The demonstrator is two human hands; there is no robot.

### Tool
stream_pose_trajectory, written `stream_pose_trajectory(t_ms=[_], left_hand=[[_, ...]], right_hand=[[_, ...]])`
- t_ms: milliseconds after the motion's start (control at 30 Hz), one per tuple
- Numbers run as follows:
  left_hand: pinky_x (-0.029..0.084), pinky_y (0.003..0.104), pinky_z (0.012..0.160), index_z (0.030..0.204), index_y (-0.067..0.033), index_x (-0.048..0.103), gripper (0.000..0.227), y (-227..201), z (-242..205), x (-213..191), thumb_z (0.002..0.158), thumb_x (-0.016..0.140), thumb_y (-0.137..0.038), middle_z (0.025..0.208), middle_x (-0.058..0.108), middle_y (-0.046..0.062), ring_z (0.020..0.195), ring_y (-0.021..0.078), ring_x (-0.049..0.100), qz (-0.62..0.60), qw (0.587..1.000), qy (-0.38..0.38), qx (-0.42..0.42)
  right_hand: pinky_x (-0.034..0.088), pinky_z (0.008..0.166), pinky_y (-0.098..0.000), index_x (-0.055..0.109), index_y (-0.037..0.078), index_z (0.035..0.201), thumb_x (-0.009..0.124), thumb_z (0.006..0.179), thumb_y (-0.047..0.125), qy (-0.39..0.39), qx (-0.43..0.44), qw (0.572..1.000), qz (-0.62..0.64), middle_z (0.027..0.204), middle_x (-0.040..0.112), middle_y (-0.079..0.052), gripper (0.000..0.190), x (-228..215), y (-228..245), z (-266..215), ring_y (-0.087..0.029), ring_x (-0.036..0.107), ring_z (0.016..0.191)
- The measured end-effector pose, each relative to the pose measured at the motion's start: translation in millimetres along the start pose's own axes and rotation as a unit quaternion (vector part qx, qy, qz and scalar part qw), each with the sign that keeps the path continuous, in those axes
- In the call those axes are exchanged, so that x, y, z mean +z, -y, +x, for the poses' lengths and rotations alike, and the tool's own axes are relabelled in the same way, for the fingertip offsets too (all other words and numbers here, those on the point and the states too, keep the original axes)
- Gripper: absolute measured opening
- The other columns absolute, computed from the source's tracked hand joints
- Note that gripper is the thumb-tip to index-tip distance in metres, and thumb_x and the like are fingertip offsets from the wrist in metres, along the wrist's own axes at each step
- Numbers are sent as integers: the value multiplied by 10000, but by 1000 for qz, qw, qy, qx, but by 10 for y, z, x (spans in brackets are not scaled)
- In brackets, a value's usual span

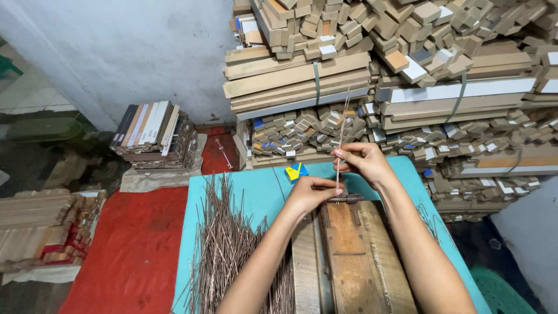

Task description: Cutting thin metal rods to length using a manual cutting jig

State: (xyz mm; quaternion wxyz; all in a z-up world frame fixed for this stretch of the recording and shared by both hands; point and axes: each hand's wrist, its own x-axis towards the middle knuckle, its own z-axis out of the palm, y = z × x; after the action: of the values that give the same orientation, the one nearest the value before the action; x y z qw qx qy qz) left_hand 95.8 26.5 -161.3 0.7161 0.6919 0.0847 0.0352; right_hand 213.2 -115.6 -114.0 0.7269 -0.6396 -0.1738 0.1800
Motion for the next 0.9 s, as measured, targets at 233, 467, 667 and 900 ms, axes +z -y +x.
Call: stream_pose_trajectory(t_ms=[233, 467, 667, 900], left_hand=[[568, 141, 681, 935, -342, 824, 243, -159, -143, -8, 710, 851, -427, 851, 781, -159, 777, 18, 751, 201, 978, -59, -2], [605, 318, 814, 1035, -125, 775, 232, -311, -311, -1, 842, 771, -255, 997, 751, 76, 944, 210, 748, 163, 984, -36, 53], [498, 522, 1006, 1438, -144, 523, 539, -724, -908, 12, 933, 673, -261, 1344, 549, 94, 1239, 379, 602, 356, 906, -10, 229], [278, 612, 1185, 1318, -177, 664, 322, -585, -1192, -168, 1052, 517, -283, 1487, 584, 66, 1490, 356, 418, 445, 794, 53, 410]], right_hand=[[670, 697, -393, 716, -37, 1126, 769, 915, 109, -7, 17, 1000, 18, 855, 751, -184, 262, -31, -73, -15, -267, 769, 724], [663, 704, -413, 724, -22, 1115, 796, 896, 144, -4, 57, 998, 9, 834, 742, -173, 285, -49, -252, 56, -260, 767, 705], [663, 687, -389, 727, -9, 1113, 807, 885, 159, -1, 80, 997, 18, 817, 737, -150, 294, -102, -320, 55, -239, 765, 684], [655, 667, -349, 735, -24, 1058, 804, 874, 150, 43, 96, 994, 1, 814, 751, -154, 263, 28, -282, -204, -215, 764, 683]])
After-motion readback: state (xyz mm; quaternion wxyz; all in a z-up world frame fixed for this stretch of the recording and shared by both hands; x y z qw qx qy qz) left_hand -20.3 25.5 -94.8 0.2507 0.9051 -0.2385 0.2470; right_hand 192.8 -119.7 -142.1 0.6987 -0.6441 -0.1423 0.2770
